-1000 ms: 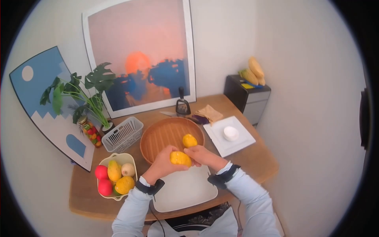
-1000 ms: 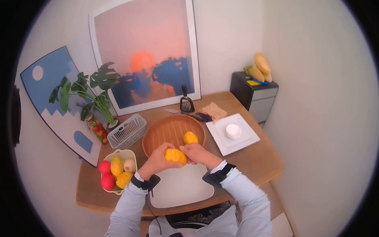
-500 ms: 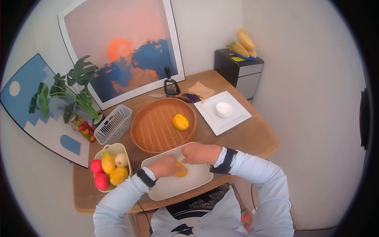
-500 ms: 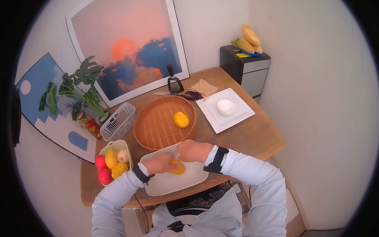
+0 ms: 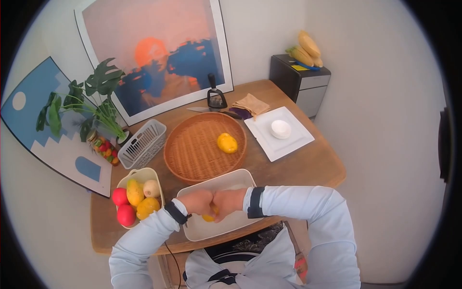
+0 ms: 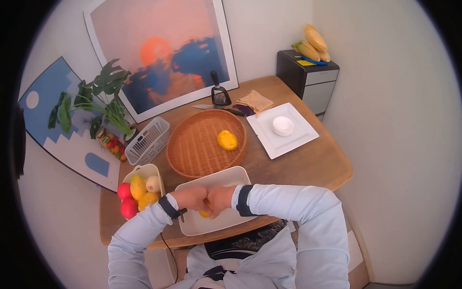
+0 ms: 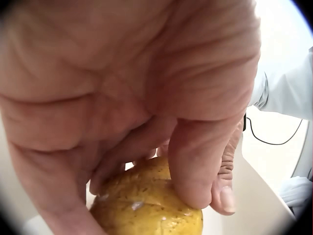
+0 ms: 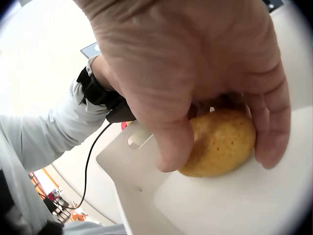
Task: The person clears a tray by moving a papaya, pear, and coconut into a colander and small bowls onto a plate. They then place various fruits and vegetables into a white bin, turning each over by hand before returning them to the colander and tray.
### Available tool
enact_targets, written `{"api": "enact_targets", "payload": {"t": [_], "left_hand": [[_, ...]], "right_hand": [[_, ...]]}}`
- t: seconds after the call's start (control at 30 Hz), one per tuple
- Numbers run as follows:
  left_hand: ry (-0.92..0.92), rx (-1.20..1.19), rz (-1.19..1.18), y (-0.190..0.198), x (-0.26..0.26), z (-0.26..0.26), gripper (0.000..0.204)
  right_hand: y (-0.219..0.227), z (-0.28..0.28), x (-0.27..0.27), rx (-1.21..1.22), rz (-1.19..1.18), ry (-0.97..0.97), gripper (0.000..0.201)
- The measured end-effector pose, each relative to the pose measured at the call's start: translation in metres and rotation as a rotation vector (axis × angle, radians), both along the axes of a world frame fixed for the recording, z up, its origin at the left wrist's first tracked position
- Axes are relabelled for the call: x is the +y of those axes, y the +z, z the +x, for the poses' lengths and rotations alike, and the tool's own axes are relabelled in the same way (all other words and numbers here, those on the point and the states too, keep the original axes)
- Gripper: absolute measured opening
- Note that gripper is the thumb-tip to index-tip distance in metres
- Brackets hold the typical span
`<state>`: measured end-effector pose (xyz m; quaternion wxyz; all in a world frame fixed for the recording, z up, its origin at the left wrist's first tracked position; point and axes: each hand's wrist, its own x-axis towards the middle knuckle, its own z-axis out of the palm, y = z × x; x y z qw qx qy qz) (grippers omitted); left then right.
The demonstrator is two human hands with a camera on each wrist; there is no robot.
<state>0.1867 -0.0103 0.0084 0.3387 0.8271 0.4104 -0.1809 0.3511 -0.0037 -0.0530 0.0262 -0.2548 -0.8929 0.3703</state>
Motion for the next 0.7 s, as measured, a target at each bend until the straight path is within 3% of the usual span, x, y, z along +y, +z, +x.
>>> {"api": "enact_targets", "payload": {"t": [0.1,0.2,0.23,0.3,0.37,0.47,0.63,0.7], "left_hand": [[0.073,-0.094,0.020,-0.011,0.002,-0.008,0.055],[0.208,-0.157,0.070,-0.010,0.000,-0.005,0.060],[0.262,-0.157,0.077,-0.007,0.000,-0.004,0.061],[0.185,-0.130,0.111,-0.016,0.006,-0.007,0.059],[0.116,-0.162,0.139,-0.018,0.007,-0.006,0.056],[0.045,-0.211,0.122,-0.012,0.002,0.008,0.051],[0.016,-0.121,-0.079,-0.024,0.007,0.017,0.044],[0.002,0.054,0.110,-0.028,0.010,0.016,0.044]], "right_hand": [[-0.026,-0.010,0.004,-0.084,-0.051,-0.079,0.050],[0.073,-0.002,-0.006,-0.503,-0.305,-0.213,0.050],[0.055,0.001,0.002,-0.413,-0.201,-0.239,0.050],[0.005,0.015,0.025,-0.235,0.008,-0.289,0.051],[0.033,0.021,0.017,-0.313,0.101,-0.237,0.047],[0.036,0.027,0.010,-0.292,0.213,-0.142,0.041],[0.031,0.027,0.013,-0.368,0.132,-0.055,0.037],[0.025,0.029,0.028,-0.405,0.120,-0.107,0.039]]}}
